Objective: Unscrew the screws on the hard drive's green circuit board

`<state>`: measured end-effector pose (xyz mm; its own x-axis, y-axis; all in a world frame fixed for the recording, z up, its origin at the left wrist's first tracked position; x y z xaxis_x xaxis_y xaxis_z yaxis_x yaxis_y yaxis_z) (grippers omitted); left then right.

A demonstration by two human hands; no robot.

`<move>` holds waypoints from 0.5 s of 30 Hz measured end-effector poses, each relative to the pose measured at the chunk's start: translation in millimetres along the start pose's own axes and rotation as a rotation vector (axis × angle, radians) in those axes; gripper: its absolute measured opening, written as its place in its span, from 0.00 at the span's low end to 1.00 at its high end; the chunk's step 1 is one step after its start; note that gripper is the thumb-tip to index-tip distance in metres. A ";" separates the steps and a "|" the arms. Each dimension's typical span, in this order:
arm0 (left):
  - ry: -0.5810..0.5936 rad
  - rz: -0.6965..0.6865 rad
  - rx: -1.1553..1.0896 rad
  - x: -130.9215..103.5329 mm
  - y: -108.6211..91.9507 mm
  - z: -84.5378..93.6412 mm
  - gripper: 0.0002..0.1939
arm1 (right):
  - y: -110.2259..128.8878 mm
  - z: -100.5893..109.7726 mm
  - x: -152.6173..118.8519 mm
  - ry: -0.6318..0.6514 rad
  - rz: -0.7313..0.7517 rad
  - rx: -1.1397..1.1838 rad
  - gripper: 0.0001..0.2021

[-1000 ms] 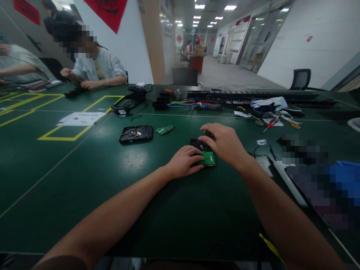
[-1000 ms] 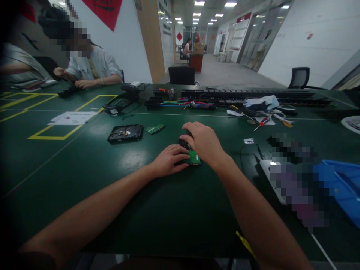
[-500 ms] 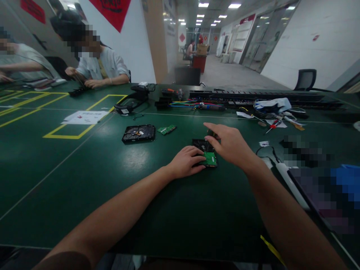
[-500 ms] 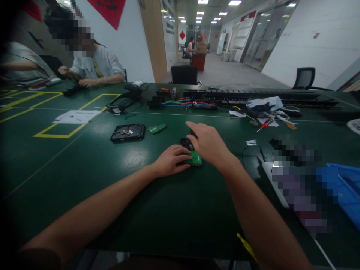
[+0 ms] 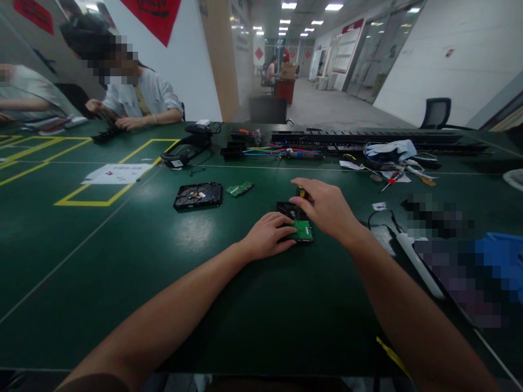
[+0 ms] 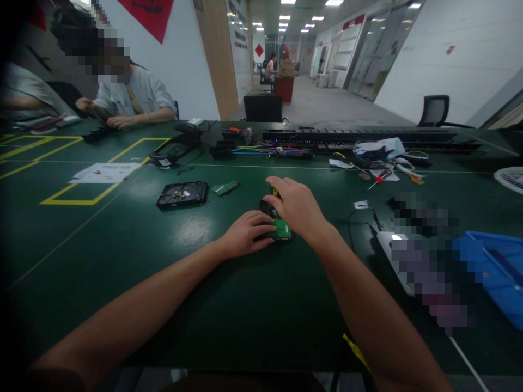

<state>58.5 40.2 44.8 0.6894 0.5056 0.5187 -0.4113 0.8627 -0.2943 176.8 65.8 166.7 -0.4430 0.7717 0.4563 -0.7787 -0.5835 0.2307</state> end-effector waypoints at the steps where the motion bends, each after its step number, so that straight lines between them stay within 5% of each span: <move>1: 0.000 -0.003 0.001 0.0 0.0 -0.2 0.18 | 0.7 -0.4 -0.2 0.009 0.007 0.004 0.20; 7: 0.000 -0.006 0.010 0.0 -0.3 0.2 0.18 | 4.1 -0.3 -1.9 0.025 0.026 0.049 0.25; 15: -0.004 -0.015 0.014 0.2 -1.1 1.1 0.17 | -1.2 -1.1 -0.7 0.018 0.039 0.036 0.20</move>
<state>58.4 39.3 46.2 0.6931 0.4925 0.5264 -0.4090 0.8700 -0.2755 177.6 66.3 165.2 -0.4812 0.7523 0.4500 -0.7443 -0.6218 0.2436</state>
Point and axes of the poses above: each hand's wrist, its own x-axis towards the middle knuckle, its own z-axis out of the back of the hand, y = z × x, the point moved 8 cm from there along x, towards the middle knuckle, and after that the axes turned 5 degrees about -x, right-handed, at the moved point
